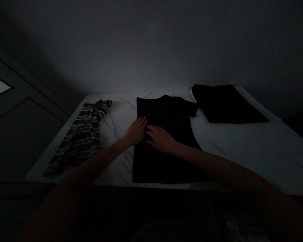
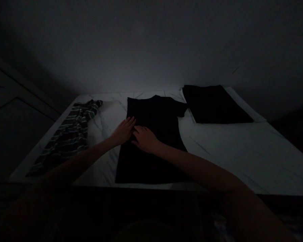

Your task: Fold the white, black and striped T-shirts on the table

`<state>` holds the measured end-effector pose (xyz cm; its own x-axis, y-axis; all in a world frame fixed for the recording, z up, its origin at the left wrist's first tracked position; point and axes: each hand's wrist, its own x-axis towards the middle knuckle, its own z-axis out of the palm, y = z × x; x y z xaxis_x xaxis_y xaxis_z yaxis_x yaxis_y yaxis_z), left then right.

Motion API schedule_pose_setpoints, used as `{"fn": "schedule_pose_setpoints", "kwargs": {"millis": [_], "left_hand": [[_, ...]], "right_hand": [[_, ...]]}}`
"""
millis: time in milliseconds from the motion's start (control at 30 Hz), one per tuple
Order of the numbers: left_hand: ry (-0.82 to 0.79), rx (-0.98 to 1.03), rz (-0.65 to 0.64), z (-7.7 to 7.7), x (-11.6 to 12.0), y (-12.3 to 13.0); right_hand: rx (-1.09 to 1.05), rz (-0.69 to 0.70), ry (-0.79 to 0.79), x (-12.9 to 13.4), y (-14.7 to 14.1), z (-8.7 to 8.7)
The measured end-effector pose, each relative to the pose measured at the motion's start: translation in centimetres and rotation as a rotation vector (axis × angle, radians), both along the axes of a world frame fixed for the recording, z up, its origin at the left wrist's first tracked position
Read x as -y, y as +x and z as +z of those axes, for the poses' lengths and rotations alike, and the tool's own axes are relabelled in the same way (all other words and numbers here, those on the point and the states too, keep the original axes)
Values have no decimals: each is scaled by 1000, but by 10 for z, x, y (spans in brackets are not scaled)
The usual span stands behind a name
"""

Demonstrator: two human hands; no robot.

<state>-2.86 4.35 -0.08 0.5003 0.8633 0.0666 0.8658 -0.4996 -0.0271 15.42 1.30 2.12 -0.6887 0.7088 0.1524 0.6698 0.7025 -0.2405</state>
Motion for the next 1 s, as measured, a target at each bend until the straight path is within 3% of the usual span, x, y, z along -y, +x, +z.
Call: {"fn": "schedule_pose_setpoints", "kwargs": {"millis": [133, 267, 367, 433, 500, 600, 667, 733, 800, 867, 933, 1000], "left_hand": [[-37, 63, -51, -10, 74, -13], [-86, 93, -174, -13, 133, -15], [-147, 56, -195, -4, 153, -13], [-207, 13, -203, 13, 150, -11], [-291, -44, -227, 40, 134, -6], [-414, -116, -234, 86, 83, 23], [-404, -93, -217, 108, 37, 63], [-315, -8, -190, 118, -11, 118], [-236, 86, -130, 113, -52, 178], [-191, 168, -24, 97, -82, 232], [-164, 205, 63, 78, -100, 272], [-137, 220, 147, 60, -110, 296]], "right_hand": [[-59, 174, -69, 69, 20, -22], [-101, 256, -129, 113, 42, -31], [-121, 239, -193, 123, 53, -29], [-151, 175, -234, 119, 62, -24], [-213, 24, -236, 106, 73, -18], [-278, -342, -160, 75, 98, -6], [-215, -594, -121, 56, 114, 3], [-94, -787, -134, 43, 125, 11], [-11, -912, -174, 39, 128, 18], [12, -983, -214, 40, 125, 21], [11, -1022, -260, 44, 119, 21], [15, -1032, -308, 48, 113, 20]]}}
